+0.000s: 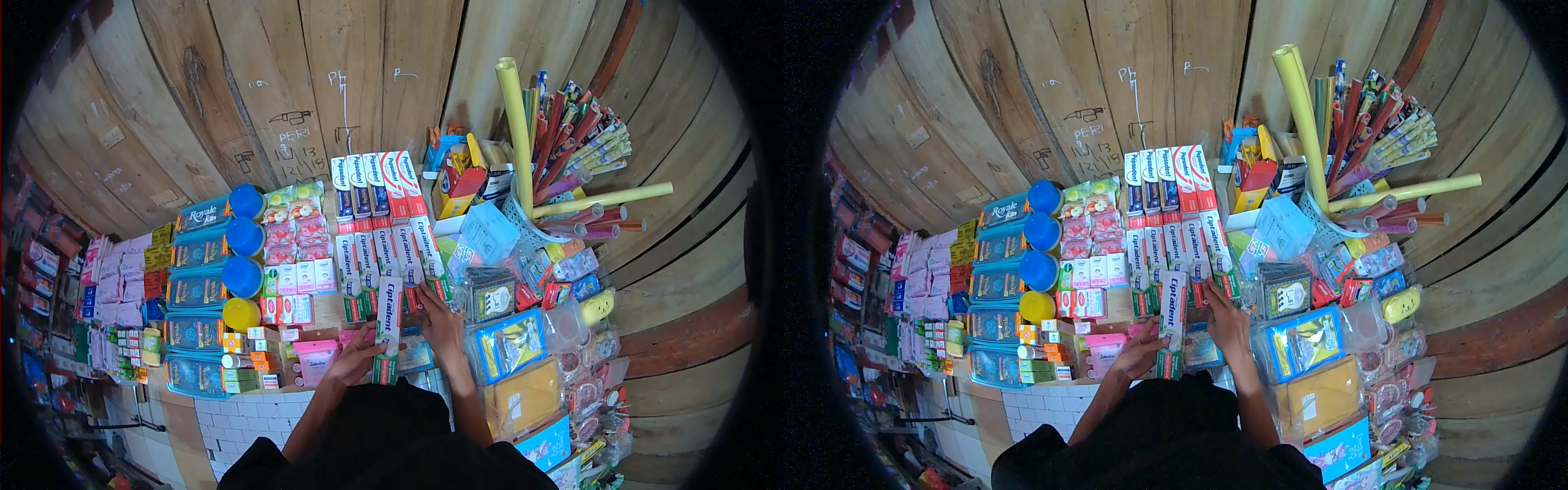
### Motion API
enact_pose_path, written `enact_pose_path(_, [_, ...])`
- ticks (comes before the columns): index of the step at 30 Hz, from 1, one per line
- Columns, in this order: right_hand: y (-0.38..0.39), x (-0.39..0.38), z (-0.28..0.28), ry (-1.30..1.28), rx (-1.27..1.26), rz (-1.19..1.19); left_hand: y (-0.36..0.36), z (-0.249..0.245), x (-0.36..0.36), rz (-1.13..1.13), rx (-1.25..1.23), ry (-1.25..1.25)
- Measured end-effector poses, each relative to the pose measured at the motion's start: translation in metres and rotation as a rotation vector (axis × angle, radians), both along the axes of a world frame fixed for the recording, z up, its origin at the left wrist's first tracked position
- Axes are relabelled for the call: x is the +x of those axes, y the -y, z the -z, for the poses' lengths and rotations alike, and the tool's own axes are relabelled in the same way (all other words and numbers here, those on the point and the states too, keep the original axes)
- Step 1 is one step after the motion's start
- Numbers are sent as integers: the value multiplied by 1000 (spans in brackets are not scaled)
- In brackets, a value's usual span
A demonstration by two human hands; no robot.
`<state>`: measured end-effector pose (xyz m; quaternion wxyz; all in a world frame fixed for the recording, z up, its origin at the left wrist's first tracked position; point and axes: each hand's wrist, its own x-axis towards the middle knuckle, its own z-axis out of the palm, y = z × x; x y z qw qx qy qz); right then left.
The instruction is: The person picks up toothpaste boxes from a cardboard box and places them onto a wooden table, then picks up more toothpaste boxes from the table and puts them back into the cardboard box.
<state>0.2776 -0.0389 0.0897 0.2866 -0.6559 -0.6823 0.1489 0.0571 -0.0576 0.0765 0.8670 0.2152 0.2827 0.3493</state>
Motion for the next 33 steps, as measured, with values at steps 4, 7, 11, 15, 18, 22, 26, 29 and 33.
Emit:
enact_pose_path(4, [-12, -8, 7, -22, 30, 27, -3, 4, -3, -4, 3, 24])
enact_pose_path(7, [-19, -12, 10, -7, 34, 45, -3, 5, -5, -8, 20, 40])
enact_pose_path(11, [-20, -13, 11, -5, 90, 27, -2, -1, -4, -13, 21, 26])
enact_pose_path(15, [-8, -12, 5, -227, 115, -41, -2, -4, -5, -19, 50, -24])
enact_pose_path(18, [12, -13, 4, -434, 58, -106, 1, 4, -4, -43, 37, -20])
enact_pose_path(22, [42, -12, -1, -495, 0, -143, 2, 14, -4, -13, 31, -35])
enact_pose_path(26, [64, -13, -30, -444, -128, -178, 3, 15, 3, -8, 9, -45])
enact_pose_path(29, [72, -14, -41, -357, -179, -260, 2, 18, 10, 9, 35, -18])
enact_pose_path(33, [74, -16, -34, -284, -152, -322, -1, 10, 15, 59, 98, 58])
